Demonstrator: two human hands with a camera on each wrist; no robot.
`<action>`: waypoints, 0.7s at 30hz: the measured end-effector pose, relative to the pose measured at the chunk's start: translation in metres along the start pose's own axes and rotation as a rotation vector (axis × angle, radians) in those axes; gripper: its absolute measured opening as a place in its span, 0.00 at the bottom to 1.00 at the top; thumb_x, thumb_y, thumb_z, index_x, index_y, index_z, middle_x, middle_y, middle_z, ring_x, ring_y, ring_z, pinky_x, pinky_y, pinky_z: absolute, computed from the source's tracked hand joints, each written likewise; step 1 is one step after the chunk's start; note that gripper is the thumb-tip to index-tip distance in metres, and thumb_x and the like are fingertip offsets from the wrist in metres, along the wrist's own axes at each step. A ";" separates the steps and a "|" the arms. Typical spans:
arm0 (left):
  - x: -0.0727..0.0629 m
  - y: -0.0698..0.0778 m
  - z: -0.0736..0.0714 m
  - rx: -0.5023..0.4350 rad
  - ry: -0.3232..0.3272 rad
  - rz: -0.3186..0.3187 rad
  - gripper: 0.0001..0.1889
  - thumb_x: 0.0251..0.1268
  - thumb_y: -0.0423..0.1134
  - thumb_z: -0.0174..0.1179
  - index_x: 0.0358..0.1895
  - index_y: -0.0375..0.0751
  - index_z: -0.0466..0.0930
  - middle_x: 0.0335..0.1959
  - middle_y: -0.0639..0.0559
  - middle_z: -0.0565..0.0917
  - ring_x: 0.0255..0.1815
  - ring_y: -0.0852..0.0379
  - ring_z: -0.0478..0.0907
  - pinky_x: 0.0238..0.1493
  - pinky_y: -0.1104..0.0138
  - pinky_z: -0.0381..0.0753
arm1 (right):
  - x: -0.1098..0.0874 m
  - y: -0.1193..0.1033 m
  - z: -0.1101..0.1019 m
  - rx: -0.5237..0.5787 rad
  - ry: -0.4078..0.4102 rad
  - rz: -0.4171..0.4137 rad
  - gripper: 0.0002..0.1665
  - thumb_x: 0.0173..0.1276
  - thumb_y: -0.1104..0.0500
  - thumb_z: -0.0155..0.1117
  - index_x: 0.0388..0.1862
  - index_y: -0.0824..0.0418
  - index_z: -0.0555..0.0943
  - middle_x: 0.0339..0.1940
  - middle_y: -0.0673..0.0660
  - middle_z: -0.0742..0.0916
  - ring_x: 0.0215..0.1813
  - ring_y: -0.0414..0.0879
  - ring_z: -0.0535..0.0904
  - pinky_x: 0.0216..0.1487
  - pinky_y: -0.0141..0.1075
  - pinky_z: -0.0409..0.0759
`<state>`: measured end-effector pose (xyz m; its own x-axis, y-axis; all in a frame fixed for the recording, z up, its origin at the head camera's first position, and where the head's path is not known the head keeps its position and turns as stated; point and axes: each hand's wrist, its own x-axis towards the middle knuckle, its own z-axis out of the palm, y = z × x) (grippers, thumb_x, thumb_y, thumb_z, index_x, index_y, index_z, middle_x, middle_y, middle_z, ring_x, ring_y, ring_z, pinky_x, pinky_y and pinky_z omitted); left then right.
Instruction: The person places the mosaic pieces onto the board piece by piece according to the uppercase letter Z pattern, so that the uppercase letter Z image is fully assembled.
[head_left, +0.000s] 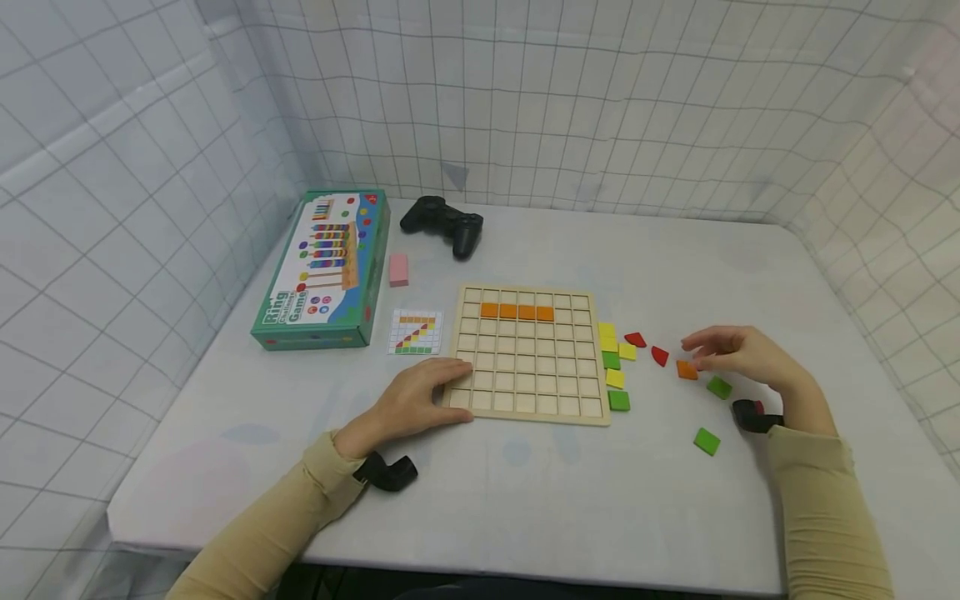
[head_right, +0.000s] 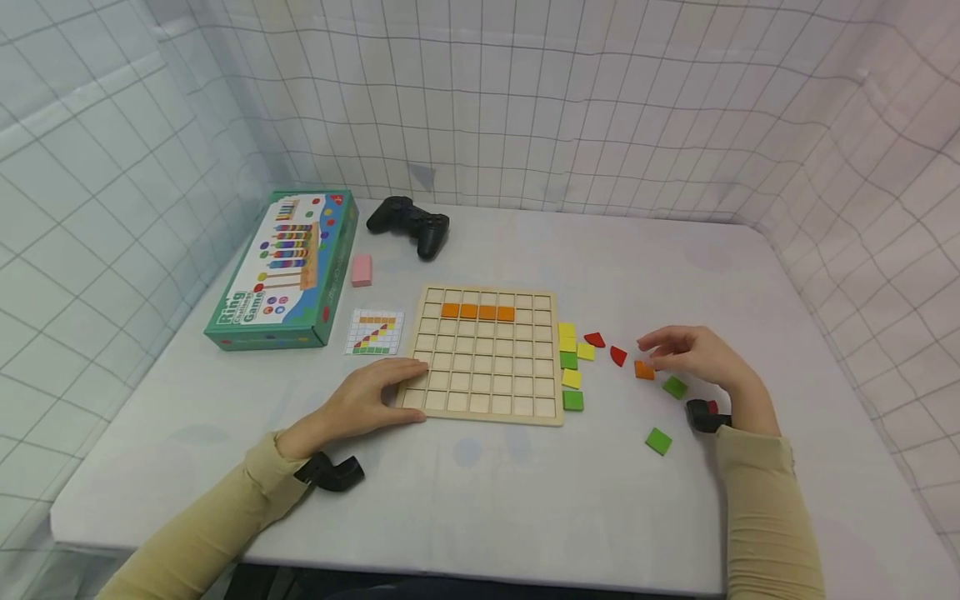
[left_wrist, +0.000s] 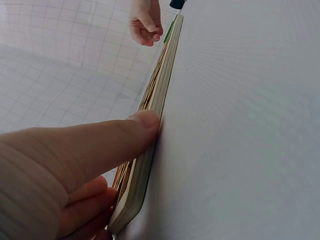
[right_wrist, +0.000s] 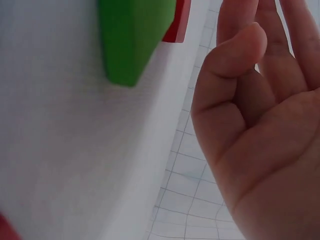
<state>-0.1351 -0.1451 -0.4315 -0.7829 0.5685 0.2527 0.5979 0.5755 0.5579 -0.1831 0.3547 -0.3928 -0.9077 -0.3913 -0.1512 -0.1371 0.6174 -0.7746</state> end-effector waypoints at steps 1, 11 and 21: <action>0.000 0.000 0.000 -0.001 0.000 0.001 0.36 0.48 0.52 0.72 0.59 0.36 0.76 0.57 0.44 0.77 0.61 0.48 0.71 0.63 0.57 0.70 | 0.000 0.001 0.000 -0.008 -0.001 0.010 0.21 0.63 0.56 0.66 0.53 0.64 0.79 0.43 0.56 0.86 0.41 0.41 0.81 0.44 0.24 0.77; 0.000 -0.001 0.001 0.001 -0.001 -0.004 0.36 0.47 0.52 0.72 0.59 0.35 0.76 0.57 0.44 0.77 0.61 0.49 0.71 0.63 0.57 0.70 | 0.002 0.005 0.002 -0.051 -0.017 0.063 0.21 0.62 0.56 0.68 0.53 0.62 0.80 0.41 0.54 0.86 0.40 0.42 0.77 0.42 0.28 0.76; 0.001 0.000 0.000 0.000 -0.007 -0.013 0.36 0.48 0.52 0.71 0.59 0.36 0.75 0.58 0.45 0.77 0.61 0.49 0.71 0.63 0.57 0.69 | 0.005 0.013 0.003 -0.074 -0.015 0.101 0.24 0.58 0.57 0.71 0.52 0.63 0.81 0.34 0.54 0.85 0.36 0.43 0.76 0.37 0.28 0.74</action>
<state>-0.1355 -0.1446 -0.4308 -0.7893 0.5652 0.2401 0.5879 0.5827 0.5611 -0.1879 0.3589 -0.4054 -0.9124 -0.3347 -0.2358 -0.0747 0.7024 -0.7079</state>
